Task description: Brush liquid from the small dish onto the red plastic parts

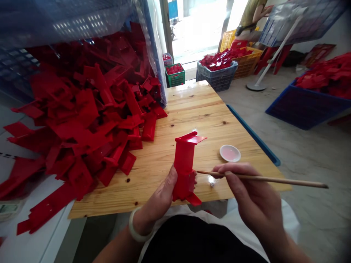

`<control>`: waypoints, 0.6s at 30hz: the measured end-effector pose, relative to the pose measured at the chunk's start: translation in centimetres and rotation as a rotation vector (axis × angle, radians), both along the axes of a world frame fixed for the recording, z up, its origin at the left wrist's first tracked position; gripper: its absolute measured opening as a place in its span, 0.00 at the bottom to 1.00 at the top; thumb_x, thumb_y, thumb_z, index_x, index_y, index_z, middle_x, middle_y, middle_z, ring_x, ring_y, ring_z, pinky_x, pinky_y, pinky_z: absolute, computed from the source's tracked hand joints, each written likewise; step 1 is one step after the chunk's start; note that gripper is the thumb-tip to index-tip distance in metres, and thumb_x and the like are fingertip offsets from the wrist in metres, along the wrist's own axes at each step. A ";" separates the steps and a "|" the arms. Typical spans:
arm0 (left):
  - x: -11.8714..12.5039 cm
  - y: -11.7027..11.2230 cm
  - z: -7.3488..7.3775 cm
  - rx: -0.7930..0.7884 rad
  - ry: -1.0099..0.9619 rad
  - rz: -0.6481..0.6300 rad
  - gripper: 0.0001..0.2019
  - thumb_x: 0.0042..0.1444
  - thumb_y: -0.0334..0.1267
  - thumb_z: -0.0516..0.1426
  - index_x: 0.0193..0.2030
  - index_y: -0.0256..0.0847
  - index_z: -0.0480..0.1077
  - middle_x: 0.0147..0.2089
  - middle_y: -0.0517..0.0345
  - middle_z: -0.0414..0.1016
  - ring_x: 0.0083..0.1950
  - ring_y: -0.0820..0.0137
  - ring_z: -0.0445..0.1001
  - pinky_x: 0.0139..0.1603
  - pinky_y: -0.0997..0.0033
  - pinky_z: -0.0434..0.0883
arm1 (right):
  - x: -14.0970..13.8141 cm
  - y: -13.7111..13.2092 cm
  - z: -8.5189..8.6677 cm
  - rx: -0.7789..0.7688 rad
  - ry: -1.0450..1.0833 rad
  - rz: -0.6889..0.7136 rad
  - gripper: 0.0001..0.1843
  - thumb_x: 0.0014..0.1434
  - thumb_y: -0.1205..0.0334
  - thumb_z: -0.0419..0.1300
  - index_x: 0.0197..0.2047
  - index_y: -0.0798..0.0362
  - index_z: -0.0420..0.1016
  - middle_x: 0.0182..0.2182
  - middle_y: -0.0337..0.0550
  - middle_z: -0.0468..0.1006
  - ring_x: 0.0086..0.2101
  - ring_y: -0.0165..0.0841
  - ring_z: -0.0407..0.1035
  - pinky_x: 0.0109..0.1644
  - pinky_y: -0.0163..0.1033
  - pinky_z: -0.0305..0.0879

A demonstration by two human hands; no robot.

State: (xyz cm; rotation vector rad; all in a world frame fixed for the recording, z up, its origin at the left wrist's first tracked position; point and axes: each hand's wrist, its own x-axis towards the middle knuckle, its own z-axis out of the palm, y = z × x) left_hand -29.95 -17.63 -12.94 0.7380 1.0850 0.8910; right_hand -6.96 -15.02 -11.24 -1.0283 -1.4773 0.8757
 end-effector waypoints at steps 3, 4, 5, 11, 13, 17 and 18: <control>0.2 0.0 0.6 0.036 0.050 0.001 0.43 0.66 0.78 0.54 0.64 0.40 0.80 0.58 0.44 0.87 0.59 0.53 0.84 0.66 0.54 0.78 | -0.2 0.1 -0.1 0.079 -0.048 0.042 0.10 0.75 0.66 0.63 0.55 0.45 0.83 0.44 0.43 0.88 0.46 0.38 0.84 0.53 0.41 0.82; 0.3 0.0 0.8 0.046 0.063 0.001 0.43 0.65 0.78 0.54 0.64 0.40 0.80 0.58 0.45 0.87 0.59 0.53 0.84 0.66 0.54 0.78 | -0.2 0.1 -0.2 0.104 -0.058 0.055 0.11 0.75 0.67 0.63 0.55 0.45 0.83 0.44 0.43 0.87 0.47 0.38 0.84 0.53 0.41 0.82; 0.4 0.0 1.0 0.058 0.079 0.003 0.43 0.65 0.78 0.54 0.64 0.41 0.80 0.57 0.45 0.87 0.59 0.53 0.84 0.66 0.55 0.78 | -0.3 0.1 -0.1 0.127 -0.067 0.066 0.11 0.74 0.68 0.63 0.55 0.46 0.82 0.45 0.43 0.87 0.47 0.38 0.83 0.54 0.41 0.81; 0.7 0.1 1.4 0.112 0.163 -0.022 0.42 0.68 0.77 0.52 0.67 0.42 0.76 0.57 0.47 0.85 0.57 0.56 0.82 0.63 0.58 0.78 | -0.9 0.3 0.4 0.196 -0.106 0.149 0.14 0.74 0.72 0.61 0.56 0.47 0.80 0.46 0.44 0.87 0.47 0.38 0.83 0.51 0.41 0.80; 0.8 0.2 1.5 0.138 0.194 -0.027 0.42 0.68 0.76 0.51 0.67 0.42 0.76 0.58 0.47 0.84 0.58 0.55 0.81 0.65 0.58 0.77 | -1.0 0.3 0.6 0.203 -0.112 0.153 0.15 0.73 0.73 0.61 0.57 0.46 0.79 0.46 0.44 0.87 0.47 0.38 0.83 0.51 0.41 0.80; 0.8 0.2 1.9 0.167 0.213 -0.033 0.41 0.71 0.74 0.50 0.70 0.41 0.73 0.59 0.48 0.83 0.60 0.56 0.79 0.68 0.59 0.76 | -1.3 0.5 0.6 0.234 -0.105 0.169 0.18 0.72 0.76 0.61 0.58 0.46 0.78 0.45 0.43 0.86 0.46 0.37 0.82 0.51 0.39 0.79; 0.7 0.1 1.9 0.164 0.201 -0.037 0.41 0.72 0.73 0.49 0.72 0.40 0.71 0.59 0.49 0.83 0.60 0.57 0.79 0.67 0.60 0.76 | -1.4 0.5 0.5 0.240 -0.103 0.173 0.18 0.72 0.76 0.61 0.58 0.46 0.78 0.45 0.42 0.86 0.46 0.36 0.82 0.51 0.38 0.79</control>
